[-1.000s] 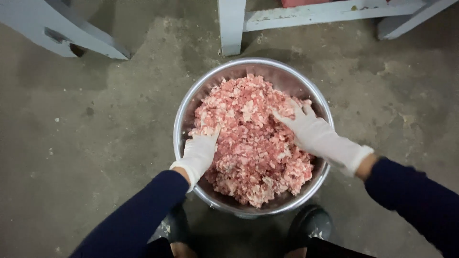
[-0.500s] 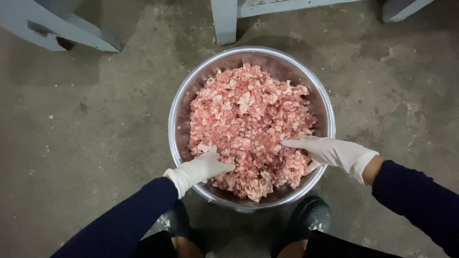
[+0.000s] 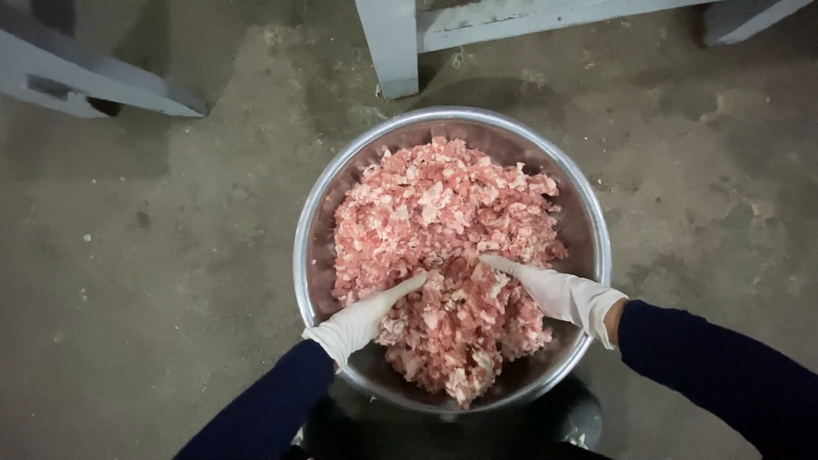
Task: The person mixes ground meat in a large metal bowl using gloved hands. They repeatedly lift, turn, and press the meat to combine it throughout the clip.
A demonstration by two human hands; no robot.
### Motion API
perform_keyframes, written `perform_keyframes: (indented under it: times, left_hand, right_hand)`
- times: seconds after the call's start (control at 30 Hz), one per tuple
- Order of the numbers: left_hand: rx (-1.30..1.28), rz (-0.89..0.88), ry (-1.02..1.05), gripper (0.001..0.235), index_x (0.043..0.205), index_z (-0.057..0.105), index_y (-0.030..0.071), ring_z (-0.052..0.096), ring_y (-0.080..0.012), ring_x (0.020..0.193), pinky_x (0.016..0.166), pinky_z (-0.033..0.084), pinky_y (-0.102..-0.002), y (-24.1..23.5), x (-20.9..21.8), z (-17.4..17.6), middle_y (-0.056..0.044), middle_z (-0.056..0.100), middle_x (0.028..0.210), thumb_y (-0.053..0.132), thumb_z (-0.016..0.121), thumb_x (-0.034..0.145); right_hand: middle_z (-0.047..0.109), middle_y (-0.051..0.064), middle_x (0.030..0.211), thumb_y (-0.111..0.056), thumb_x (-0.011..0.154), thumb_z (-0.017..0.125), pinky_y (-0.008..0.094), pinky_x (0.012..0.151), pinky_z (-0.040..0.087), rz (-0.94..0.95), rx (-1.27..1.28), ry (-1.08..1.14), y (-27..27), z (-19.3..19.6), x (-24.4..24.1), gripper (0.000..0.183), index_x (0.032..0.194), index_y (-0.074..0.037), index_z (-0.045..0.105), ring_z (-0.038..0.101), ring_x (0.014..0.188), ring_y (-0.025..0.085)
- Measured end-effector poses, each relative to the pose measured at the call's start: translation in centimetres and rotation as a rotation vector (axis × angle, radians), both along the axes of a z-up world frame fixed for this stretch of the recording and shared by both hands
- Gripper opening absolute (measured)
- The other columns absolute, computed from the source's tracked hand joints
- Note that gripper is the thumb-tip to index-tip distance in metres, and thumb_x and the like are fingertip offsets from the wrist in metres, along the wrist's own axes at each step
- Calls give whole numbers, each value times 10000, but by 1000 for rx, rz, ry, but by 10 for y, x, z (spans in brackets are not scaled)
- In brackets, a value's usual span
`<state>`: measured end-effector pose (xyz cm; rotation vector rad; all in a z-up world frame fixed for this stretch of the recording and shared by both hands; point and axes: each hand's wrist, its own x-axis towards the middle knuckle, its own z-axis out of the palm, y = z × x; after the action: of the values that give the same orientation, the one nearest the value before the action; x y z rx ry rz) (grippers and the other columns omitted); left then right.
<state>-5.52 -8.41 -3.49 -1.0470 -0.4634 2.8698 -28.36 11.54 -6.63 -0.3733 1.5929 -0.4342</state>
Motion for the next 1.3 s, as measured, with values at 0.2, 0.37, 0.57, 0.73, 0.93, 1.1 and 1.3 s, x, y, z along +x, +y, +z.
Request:
perform_keyframes:
  times: [0.2,0.37,0.57,0.73,0.93,1.1,1.3]
  left_hand:
    - [924,1002,-399,913,1609,-16,67,-57,-407,1532,1202,-60,-598,12,2,5,-198,-59,1691,642,289,968]
    - [-178,-112,-593,1045,1543,253,99,228,-369,1473,1170,192,-568,18,10,-26,-183,267,1591,664,644,757]
    - [-866,-747,-559,1268,1608,178,151,155,-372,1536,1222,143,-574,17,-1,36,-164,175,1666,675,815,645]
    - [-852,-531,-633,750,1126,561,120,670,-212,907,865,493,-398,17,-41,86,-74,643,1063,605,841,626]
    - [-890,-332,-469,701,1232,572,95,624,-188,637,553,600,-350,4,-36,108,-41,498,903,473,847,710]
    - [-1096,-394,-462,630,1132,513,66,557,-90,471,393,540,-205,-8,-29,51,22,438,710,348,879,703]
    - [-1347,-577,-481,622,1219,589,40,684,-234,847,610,624,-362,9,-33,34,-108,657,1041,230,820,673]
  right_hand:
    - [260,-57,1674,-639,609,617,380,1275,63,-305,228,-157,-16,21,15,1072,1563,-233,348,168,1557,134]
    - [748,185,1156,-182,732,847,431,959,551,-630,-32,-89,5,-2,24,440,1126,-2,772,693,1067,269]
    - [606,245,1364,-204,594,915,530,1105,407,-531,-7,-10,-33,103,32,848,1329,83,604,573,1269,346]
    - [747,184,1160,-84,663,854,456,956,565,-547,-223,-110,-53,132,45,574,1217,-6,721,721,1015,291]
    - [713,112,1240,-118,691,834,430,1017,525,-466,-417,32,-81,162,39,637,1300,-63,655,685,1129,234]
    - [719,83,1185,-78,725,836,398,984,540,-375,-465,242,-82,115,13,554,1257,-88,680,689,1100,210]
    - [706,87,899,-78,768,803,346,836,529,-471,-273,499,-49,-4,-34,328,1070,-29,682,708,971,239]
